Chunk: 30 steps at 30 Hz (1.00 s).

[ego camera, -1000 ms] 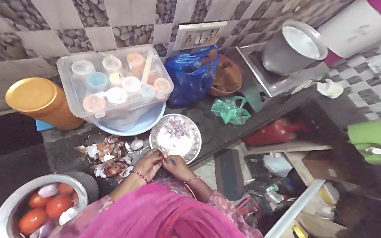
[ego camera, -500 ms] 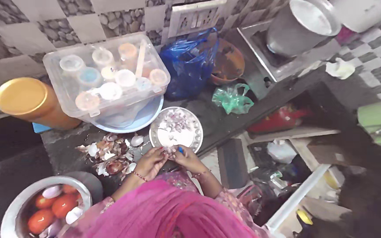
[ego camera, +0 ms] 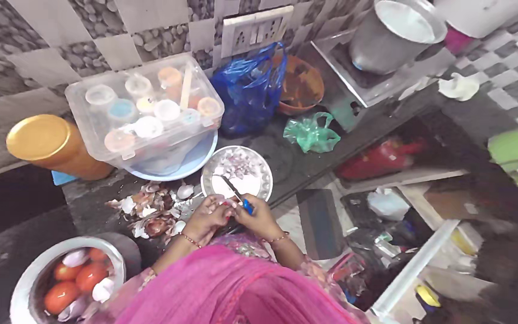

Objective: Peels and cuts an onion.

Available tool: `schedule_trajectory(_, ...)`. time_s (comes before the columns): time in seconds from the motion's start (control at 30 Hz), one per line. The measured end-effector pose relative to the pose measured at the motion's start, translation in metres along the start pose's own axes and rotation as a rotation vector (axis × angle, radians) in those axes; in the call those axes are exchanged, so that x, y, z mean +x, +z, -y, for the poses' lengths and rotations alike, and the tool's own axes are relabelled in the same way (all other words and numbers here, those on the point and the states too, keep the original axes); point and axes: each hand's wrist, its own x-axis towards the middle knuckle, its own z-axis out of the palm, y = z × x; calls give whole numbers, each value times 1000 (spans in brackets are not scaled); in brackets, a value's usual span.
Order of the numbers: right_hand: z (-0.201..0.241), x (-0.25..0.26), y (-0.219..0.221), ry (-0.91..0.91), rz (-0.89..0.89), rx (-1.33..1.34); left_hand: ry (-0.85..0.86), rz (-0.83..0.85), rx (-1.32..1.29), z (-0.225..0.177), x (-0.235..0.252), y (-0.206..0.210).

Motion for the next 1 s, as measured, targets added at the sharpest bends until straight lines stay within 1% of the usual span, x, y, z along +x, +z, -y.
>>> schedule_trajectory(0.1, 1, 4, -9, -64, 6, -57, 9, 40, 97, -4, 3, 3)
schedule_trajectory(0.23, 6, 16, -25, -31, 79, -85, 29, 97, 182, -9, 12, 2)
schedule_trajectory(0.33, 6, 24, -32, 56, 119, -30, 16, 112, 128, -10, 21, 2)
schedule_trajectory(0.43, 6, 32, -34, 96, 134, 51, 34, 107, 37, -8, 30, 2)
schedule_trajectory(0.5, 6, 36, -35, 117, 139, 98, 45, 99, 20, -7, 35, 3)
schedule_trajectory(0.67, 2, 46, -37, 148, 108, 166, 59, 111, 32, -8, 46, 3)
schedule_trajectory(0.83, -1, 58, -41, 145, 118, 215, 42, 125, 18, -15, 59, 2)
schedule_trajectory(0.93, -2, 63, -44, 136, 74, 273, 53, 116, 34, -19, 67, 1)
schedule_trajectory(1.0, -5, 68, -49, 145, 96, 217, 65, 106, 7, -19, 73, 1)
